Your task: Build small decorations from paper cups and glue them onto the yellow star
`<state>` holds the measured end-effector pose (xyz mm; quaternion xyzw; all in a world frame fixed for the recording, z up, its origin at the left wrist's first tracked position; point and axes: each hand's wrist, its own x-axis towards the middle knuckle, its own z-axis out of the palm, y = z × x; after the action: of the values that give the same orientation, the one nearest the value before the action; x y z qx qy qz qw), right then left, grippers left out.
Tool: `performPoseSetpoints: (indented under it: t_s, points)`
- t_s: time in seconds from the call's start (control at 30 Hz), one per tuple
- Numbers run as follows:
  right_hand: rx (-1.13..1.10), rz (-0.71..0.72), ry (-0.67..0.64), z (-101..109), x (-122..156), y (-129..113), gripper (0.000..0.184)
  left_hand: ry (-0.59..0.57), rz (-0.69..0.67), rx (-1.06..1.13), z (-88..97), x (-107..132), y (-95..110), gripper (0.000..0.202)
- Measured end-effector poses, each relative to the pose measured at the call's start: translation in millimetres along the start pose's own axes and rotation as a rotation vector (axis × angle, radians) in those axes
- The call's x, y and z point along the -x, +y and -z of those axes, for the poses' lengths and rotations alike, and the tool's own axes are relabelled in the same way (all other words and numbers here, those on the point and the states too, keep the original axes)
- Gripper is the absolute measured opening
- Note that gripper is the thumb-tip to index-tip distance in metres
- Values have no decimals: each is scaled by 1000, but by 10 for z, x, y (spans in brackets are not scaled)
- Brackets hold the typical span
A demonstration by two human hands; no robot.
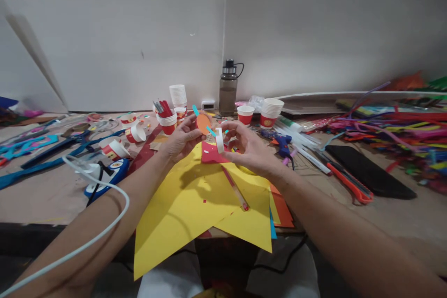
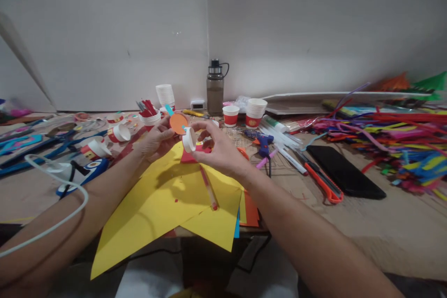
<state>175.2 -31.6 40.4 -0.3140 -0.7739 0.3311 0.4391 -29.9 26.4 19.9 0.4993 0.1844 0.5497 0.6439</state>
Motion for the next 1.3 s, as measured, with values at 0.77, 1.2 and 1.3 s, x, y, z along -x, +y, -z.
performPoseSetpoints:
  t_s: [0.77,1.2,1.3]
  points:
    - [388,136,171,-11,37,-120,41,-190,3,-179,-222,130,-44,61]
    - [433,179,213,-32,31,-108,43,-228,-33,-193,-177,108,-84,65]
    - [441,176,211,-31,34,-114,43,-232,-31,-201,-176,107,-84,65]
